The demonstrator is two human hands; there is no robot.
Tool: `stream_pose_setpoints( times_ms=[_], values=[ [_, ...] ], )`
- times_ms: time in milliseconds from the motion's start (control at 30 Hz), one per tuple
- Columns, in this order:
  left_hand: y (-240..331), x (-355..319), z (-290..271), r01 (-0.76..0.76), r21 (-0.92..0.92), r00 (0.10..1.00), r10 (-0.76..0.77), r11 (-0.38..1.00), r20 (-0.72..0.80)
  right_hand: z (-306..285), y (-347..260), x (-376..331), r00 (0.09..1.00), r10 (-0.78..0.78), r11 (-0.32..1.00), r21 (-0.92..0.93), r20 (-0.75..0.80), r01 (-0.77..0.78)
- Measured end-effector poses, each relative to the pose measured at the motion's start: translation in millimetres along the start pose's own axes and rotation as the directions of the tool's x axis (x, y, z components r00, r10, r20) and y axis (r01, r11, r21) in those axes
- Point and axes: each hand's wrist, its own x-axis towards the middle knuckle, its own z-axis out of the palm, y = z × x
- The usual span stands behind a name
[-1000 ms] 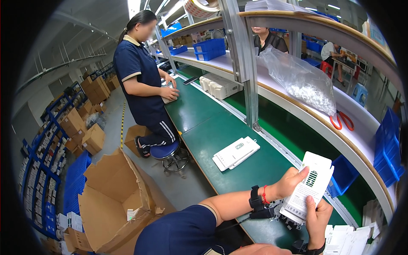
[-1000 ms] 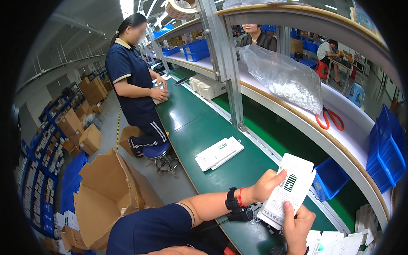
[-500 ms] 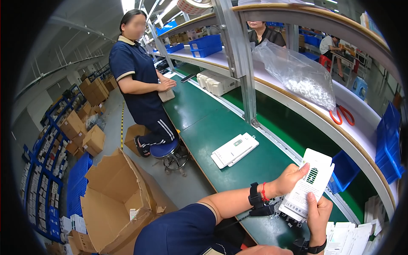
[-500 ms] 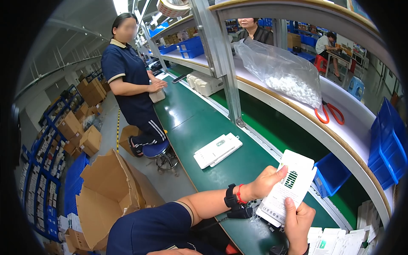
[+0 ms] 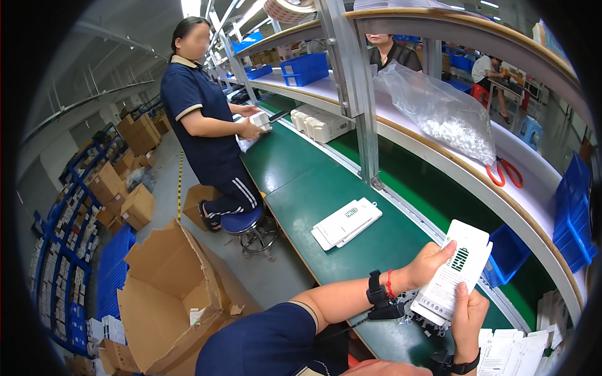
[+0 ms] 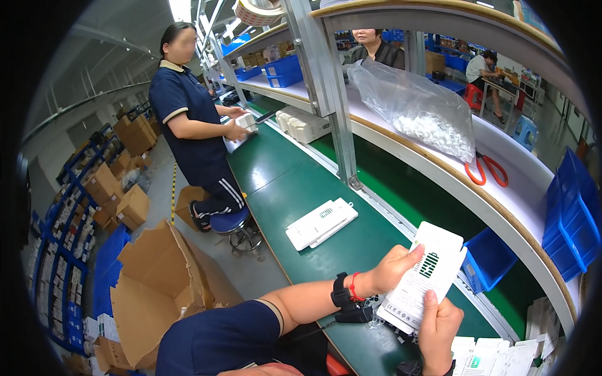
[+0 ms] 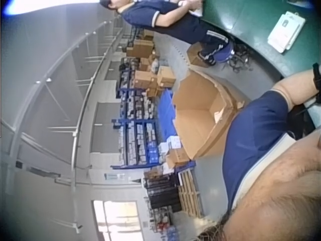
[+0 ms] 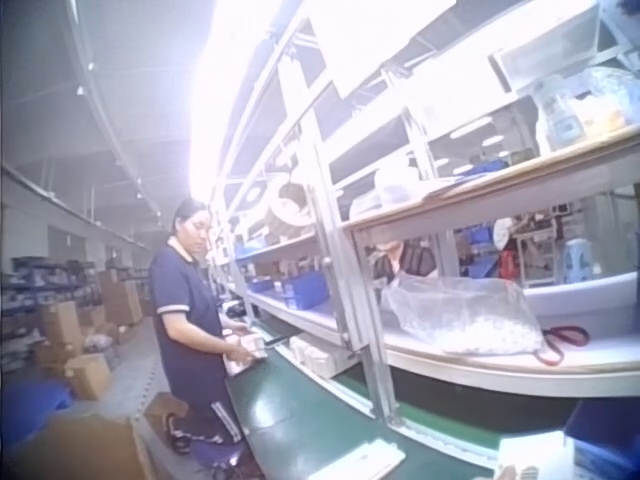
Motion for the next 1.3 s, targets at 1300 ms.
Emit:
stream_pose_setpoints(
  times_ms=[1300],
  values=[
    [9.4,2.9,1.3,-0.346,0.824,0.933,0.26,0.448,0.251,2.1,11.1,8.0,1.0,-0.019,0.907,0.422,0.012,0.012]
  ],
)
